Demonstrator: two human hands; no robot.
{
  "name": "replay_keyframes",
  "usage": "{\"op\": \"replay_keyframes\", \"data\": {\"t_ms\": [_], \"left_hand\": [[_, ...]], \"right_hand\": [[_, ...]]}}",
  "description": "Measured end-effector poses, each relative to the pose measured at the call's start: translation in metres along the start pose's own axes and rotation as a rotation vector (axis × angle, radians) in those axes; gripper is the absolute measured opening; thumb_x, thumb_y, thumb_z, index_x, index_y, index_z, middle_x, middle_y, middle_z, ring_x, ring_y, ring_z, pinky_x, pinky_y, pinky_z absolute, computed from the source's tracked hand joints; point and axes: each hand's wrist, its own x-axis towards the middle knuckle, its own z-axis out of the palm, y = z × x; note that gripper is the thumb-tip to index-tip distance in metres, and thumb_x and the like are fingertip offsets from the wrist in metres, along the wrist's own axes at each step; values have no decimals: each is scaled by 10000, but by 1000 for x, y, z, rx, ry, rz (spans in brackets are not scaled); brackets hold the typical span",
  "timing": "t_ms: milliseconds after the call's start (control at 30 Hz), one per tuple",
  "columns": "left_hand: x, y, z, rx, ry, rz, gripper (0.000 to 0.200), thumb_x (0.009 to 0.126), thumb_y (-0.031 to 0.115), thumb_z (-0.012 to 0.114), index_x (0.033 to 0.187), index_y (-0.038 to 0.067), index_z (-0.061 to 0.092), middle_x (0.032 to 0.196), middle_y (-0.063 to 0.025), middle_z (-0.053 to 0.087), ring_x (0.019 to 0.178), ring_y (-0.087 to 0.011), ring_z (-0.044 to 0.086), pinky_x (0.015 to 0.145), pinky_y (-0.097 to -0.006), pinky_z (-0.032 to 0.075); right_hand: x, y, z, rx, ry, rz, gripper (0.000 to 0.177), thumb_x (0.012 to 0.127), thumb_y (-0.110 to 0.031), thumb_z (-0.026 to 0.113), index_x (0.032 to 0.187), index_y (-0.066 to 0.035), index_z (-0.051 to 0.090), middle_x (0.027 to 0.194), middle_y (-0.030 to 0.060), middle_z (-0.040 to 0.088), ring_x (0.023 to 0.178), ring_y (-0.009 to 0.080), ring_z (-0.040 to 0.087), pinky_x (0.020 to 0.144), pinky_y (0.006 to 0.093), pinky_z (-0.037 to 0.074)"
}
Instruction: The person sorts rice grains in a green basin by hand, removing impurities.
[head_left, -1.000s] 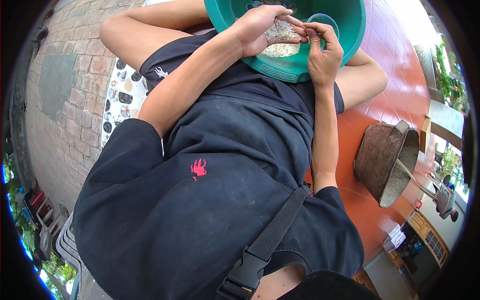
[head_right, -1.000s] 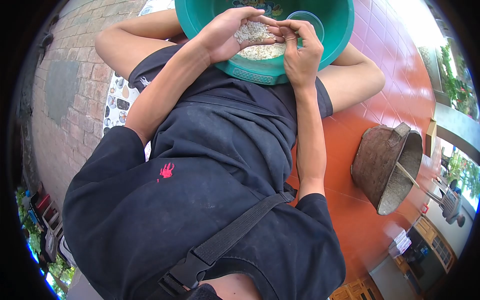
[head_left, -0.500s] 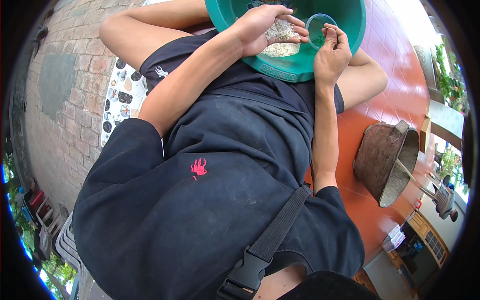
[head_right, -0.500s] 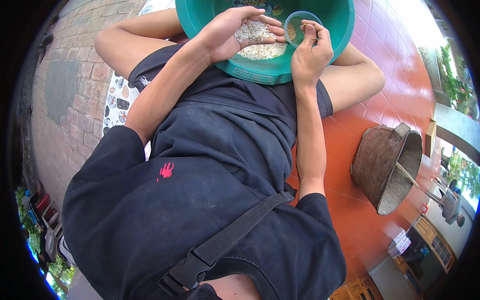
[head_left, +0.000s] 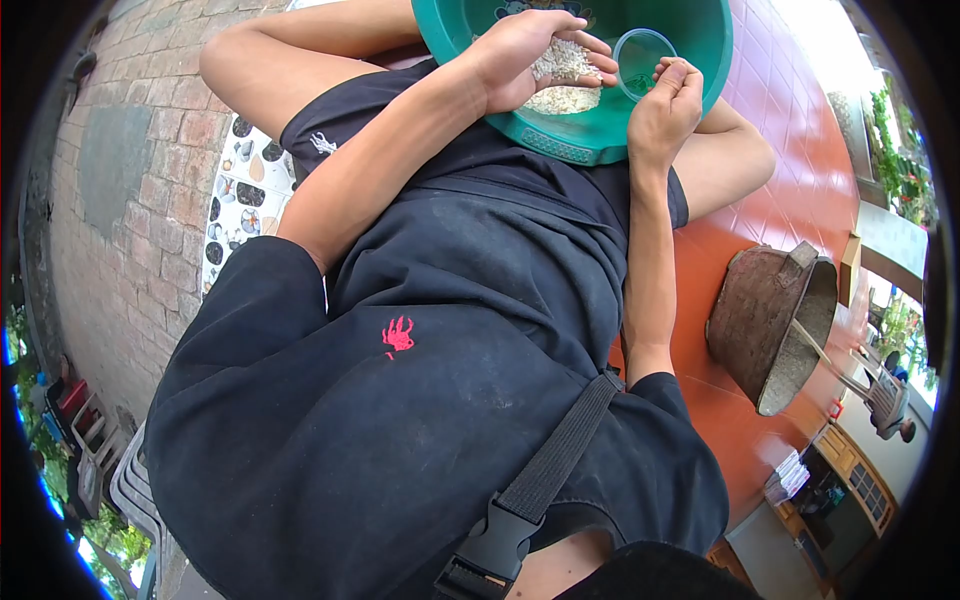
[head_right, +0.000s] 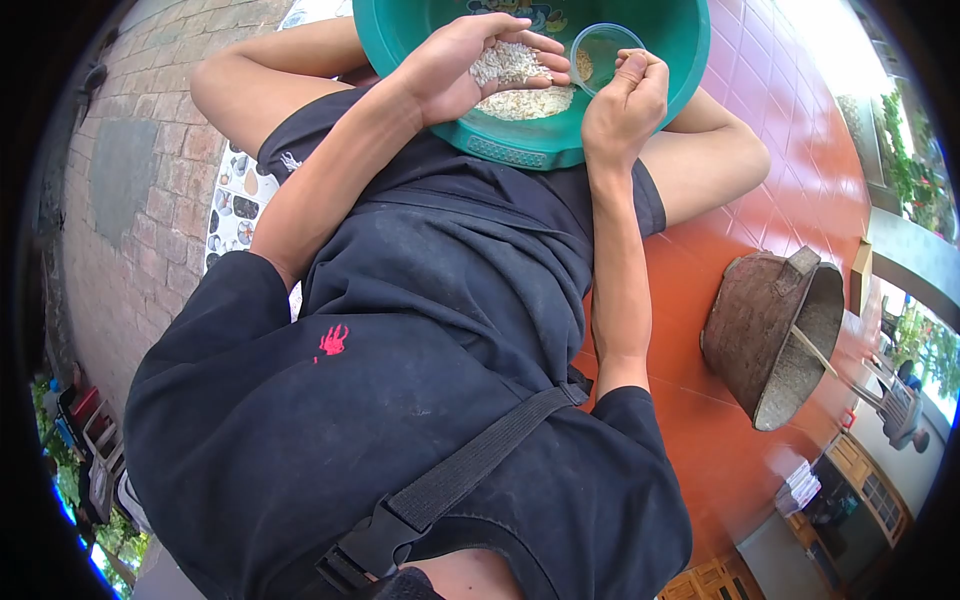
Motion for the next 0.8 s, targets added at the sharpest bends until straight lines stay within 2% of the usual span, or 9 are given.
{"op": "replay_keyframes", "data": {"t_ms": [267,800], "left_hand": [[-1,0,0,16,8,0,412,1084,249,470,1205,-92,666,1177,-204,709,1079,-259,713,1013,-387,573],[9,-9,-11,56,17,55,382,1084,236,471,1194,-82,654,1174,-212,708,1072,-271,722,1000,-386,589]], "right_hand": [[-3,-7,-2,108,48,68,246,1094,-174,568,1050,43,673,898,91,717,816,151,674,761,279,551],[-2,-1,-4,134,77,109,296,1078,-262,612,1044,23,685,868,63,714,766,115,644,633,250,502]]}}
